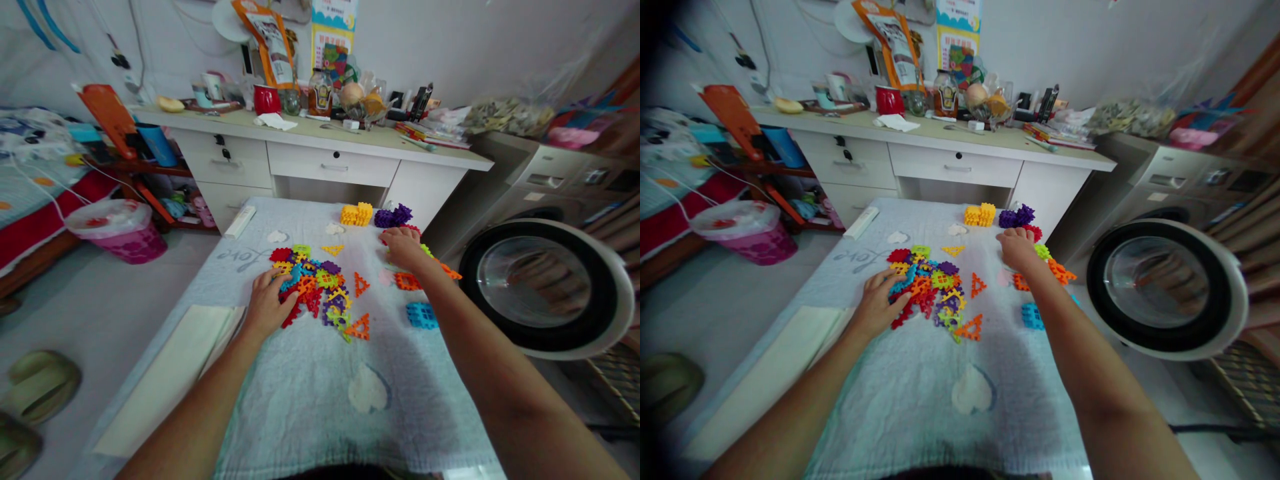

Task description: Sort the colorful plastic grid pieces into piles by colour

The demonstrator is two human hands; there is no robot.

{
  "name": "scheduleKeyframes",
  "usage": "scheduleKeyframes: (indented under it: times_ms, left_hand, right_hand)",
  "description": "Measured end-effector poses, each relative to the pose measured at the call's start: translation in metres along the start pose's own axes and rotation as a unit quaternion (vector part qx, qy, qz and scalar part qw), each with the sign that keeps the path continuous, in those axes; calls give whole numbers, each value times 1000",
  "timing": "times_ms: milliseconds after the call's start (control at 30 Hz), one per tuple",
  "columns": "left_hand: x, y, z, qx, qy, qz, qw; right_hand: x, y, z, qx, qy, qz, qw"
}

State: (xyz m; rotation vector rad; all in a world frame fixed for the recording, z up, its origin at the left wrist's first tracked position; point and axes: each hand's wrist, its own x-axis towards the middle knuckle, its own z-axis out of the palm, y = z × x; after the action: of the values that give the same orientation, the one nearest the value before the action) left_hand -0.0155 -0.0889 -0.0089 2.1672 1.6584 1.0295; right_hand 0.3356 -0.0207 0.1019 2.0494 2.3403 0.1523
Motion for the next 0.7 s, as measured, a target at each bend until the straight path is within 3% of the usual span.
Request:
scheduleKeyframes:
  times_ms: [167, 300, 500, 700]
  left_hand:
    - [0, 2, -2, 1, -8, 1, 1000]
    - [-2, 5, -4, -1, -15, 11, 1000]
    - [-4, 5, -3, 17, -37, 8, 999]
    - [-4, 5, -1, 25, -39, 4, 999]
  right_hand:
    - [-20, -73, 11, 201, -29, -128, 971]
    - [-33, -114, 37, 250, 12, -169, 953]
    - [-40, -123, 56, 252, 49, -155, 954]
    - [-42, -122, 56, 331, 107, -154, 925]
